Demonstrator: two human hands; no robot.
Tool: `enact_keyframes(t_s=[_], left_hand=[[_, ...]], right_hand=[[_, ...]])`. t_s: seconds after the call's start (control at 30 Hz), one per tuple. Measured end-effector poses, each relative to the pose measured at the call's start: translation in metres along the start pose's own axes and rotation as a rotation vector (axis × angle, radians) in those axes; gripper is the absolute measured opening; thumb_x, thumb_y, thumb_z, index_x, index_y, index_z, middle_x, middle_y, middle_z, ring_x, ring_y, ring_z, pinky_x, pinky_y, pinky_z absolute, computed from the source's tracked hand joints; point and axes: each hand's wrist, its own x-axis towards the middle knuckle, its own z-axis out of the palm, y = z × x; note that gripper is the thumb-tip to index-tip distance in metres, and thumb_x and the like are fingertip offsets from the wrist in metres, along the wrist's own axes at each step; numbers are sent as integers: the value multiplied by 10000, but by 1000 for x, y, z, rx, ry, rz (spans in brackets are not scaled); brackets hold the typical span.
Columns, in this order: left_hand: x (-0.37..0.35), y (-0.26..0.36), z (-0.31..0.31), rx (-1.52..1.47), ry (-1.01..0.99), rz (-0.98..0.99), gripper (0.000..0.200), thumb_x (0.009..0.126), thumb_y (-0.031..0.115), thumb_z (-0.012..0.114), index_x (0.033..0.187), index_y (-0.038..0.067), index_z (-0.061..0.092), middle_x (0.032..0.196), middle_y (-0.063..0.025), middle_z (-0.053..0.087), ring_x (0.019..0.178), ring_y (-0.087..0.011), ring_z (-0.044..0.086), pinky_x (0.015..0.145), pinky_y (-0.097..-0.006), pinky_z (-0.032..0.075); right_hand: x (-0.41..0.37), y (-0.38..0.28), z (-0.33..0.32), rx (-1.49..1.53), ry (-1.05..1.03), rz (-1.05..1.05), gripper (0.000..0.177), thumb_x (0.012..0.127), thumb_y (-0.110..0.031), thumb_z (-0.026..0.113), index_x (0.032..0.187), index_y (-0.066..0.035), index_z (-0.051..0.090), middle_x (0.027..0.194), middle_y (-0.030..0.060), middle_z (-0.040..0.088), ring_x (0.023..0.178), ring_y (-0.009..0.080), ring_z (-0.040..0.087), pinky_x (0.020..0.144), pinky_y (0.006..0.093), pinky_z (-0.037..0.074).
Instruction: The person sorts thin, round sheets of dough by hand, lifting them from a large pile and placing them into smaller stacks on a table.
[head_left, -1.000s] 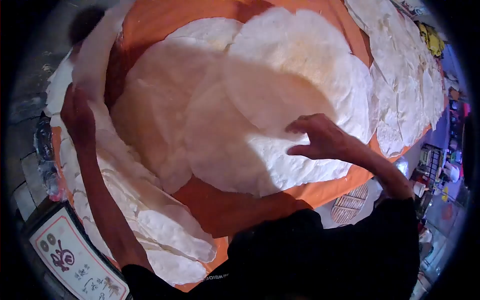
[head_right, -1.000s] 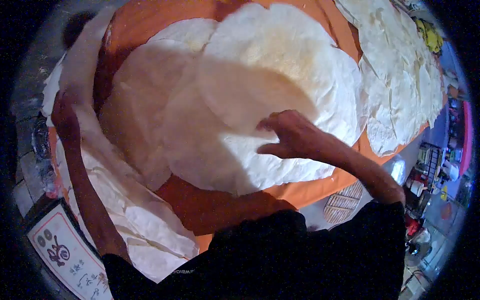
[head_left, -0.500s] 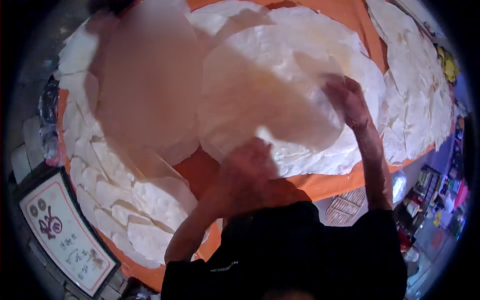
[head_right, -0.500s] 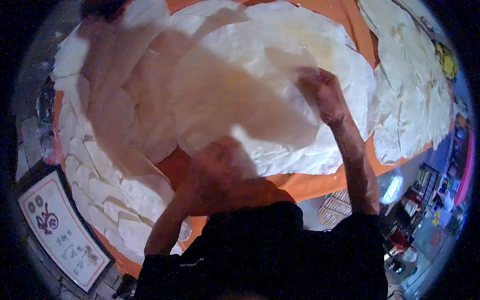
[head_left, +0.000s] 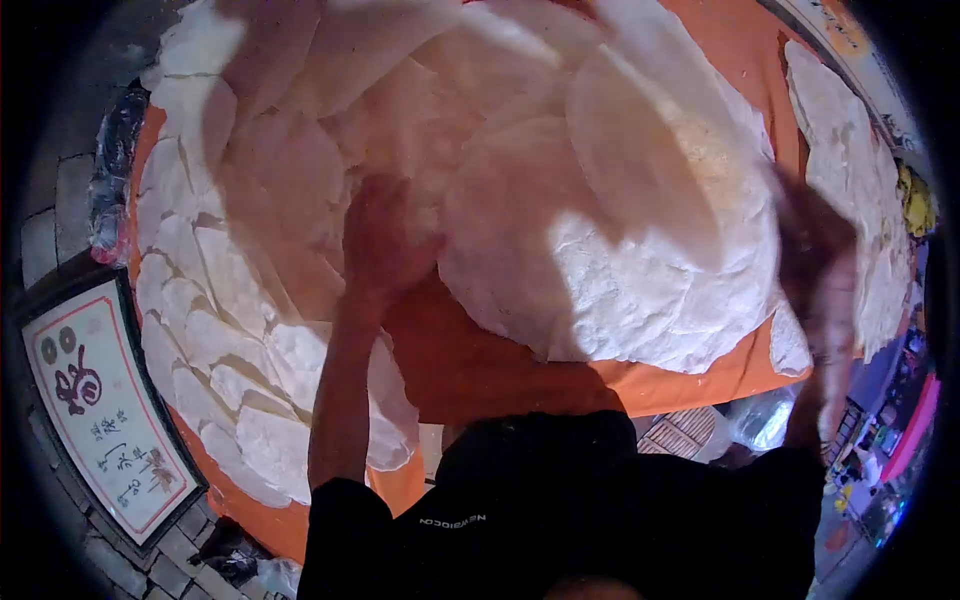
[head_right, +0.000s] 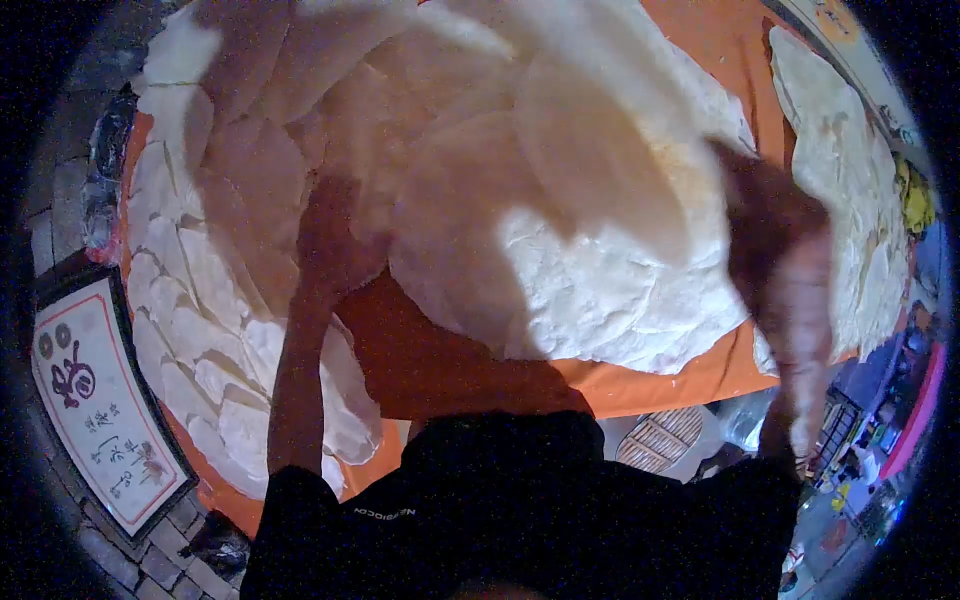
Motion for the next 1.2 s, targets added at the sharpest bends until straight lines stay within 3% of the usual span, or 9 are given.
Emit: enact_keyframes(t_s=[0.07,0.2,0.27,0.37,0.5,0.7,0.93,1.03,1.2], left_hand=[[-25,10,-3,-16,-5,40,681,734,341,756,1281,0,533,1357,-244,469,1197,-431,490,998,-496,418],[-54,-2,13,-70,36,81,650,739,265,749,1283,-4,517,1336,-264,484,1220,-453,480,1025,-524,399],[-60,-4,13,-102,26,89,595,746,213,736,1258,-9,530,1310,-275,507,1214,-460,490,1024,-534,401],[-54,0,1,-132,0,149,518,755,141,693,1231,-9,555,1288,-280,521,1197,-455,508,1015,-533,408],[-59,-1,-2,-42,-27,220,444,761,132,616,1181,-8,580,1243,-270,529,1160,-439,519,975,-518,424],[-67,-20,9,-33,72,206,366,774,155,596,1106,0,605,1145,-235,573,1068,-422,564,889,-485,479],[-63,-2,-31,-374,317,-169,456,719,128,708,1144,10,593,1142,-169,601,1011,-356,606,857,-438,519],[-52,14,-75,-857,439,-393,475,732,117,704,1179,14,584,1168,-147,601,1024,-312,616,842,-400,534],[-55,51,-92,-732,389,1,535,878,388,650,1208,-23,558,1177,-162,617,1063,-280,616,863,-382,539]], right_hand=[[-3,9,23,-1154,-517,-597,446,816,-80,675,1240,15,573,1081,179,658,993,342,636,893,403,504],[-5,25,76,-1054,-990,-172,549,733,-180,782,1225,-41,584,985,176,659,956,365,624,866,444,486],[13,44,95,-945,-801,-496,557,731,-199,796,1225,-44,591,980,177,665,949,359,629,862,437,487],[67,43,150,-541,-667,-238,429,791,-205,767,1160,-29,638,986,134,693,899,238,679,771,367,527],[145,79,254,-411,-360,-478,459,796,-315,768,1134,-26,654,1028,131,697,906,233,685,818,347,539],[204,111,358,-771,-293,-664,486,753,-475,723,989,-54,676,938,130,694,856,291,677,762,391,532],[109,-44,341,-498,-515,-740,170,900,-135,592,798,1,586,669,147,599,597,276,596,567,416,443],[67,-72,286,86,-611,-365,207,870,-244,678,787,-60,634,706,6,599,649,193,602,599,371,490],[56,-85,169,210,-481,-323,149,846,-154,701,928,-43,645,848,52,630,748,199,627,653,369,523]])
